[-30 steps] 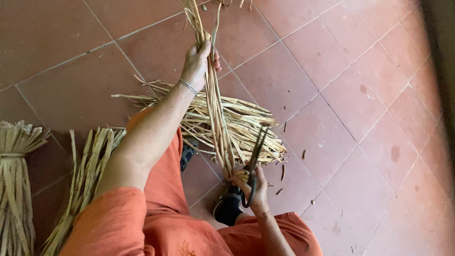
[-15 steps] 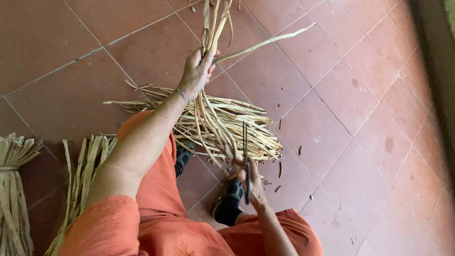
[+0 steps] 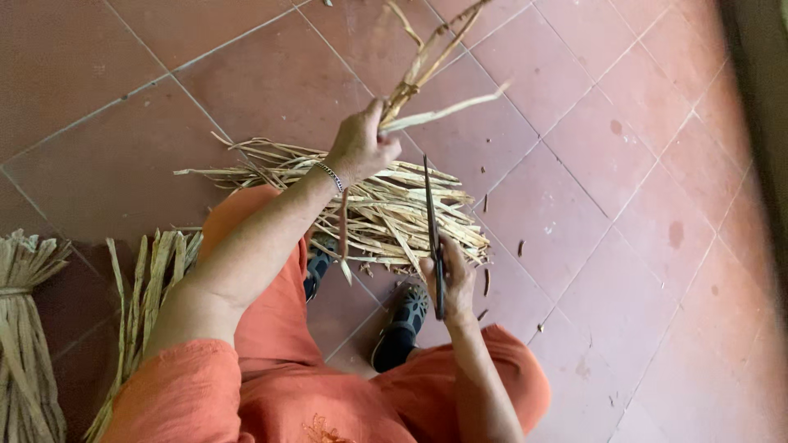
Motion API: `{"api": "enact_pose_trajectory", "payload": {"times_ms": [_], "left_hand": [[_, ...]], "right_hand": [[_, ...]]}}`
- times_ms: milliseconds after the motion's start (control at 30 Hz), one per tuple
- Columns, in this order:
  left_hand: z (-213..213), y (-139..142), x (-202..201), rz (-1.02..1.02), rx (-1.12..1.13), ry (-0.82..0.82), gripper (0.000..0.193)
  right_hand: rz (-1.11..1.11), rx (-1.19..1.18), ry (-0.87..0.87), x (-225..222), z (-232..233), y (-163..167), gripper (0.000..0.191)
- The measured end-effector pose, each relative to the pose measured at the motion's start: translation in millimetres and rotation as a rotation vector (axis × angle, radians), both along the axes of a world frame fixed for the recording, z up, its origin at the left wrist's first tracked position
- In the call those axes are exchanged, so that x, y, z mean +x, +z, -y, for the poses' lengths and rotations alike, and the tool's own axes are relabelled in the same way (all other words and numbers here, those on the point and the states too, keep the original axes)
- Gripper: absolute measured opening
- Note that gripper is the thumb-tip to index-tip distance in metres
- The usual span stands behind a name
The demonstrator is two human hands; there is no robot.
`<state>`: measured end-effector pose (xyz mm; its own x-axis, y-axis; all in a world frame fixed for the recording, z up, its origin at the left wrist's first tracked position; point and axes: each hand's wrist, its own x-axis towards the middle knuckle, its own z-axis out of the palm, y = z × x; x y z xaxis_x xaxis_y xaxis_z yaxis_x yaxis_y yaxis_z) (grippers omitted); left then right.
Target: The person sits on a tiled floor sorting through piles of dried palm leaf stalks, gathering them into bundles, and using scissors to trim the ends and cut the stalks to length. They set trimmed stalks aside and continue processing more stalks one handful at a time.
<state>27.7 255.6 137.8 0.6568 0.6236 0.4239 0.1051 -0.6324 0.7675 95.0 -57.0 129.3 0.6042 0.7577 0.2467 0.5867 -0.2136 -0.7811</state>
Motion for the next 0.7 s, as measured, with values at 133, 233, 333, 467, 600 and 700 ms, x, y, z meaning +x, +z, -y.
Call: {"api": "enact_pose_trajectory", "payload": {"times_ms": [133,233,333,467,600,700], "left_hand": [[25,12,-5,-0.049,-0.071,-0.166,0.048],[41,24,-8,-0.147,-0.054,-0.198,0.06],[52,35,-11,-0.061,-0.08,-0.264,0.067],[61,39,-11,-0.229,-0.141,-0.301,0.061],[67,32,-8,-0.146,-0.064,-0.303,0.04],[73,24,-5,-0.131,0.035,-0.286,0.029]], "right_hand": [[0.069,0.018,0.007,3,-17,25,0.059],[0.15,0.083,0.023,2,-24,42,0.06],[0.11,0.027,-0.02,1,-27,55,0.063],[0.124,0.016,-0.069,-3,-29,63,0.062],[0.252,-0.003,-0.105,0,-29,66,0.061],[0.355,0.025,-0.01,3,-27,62,0.052]]}}
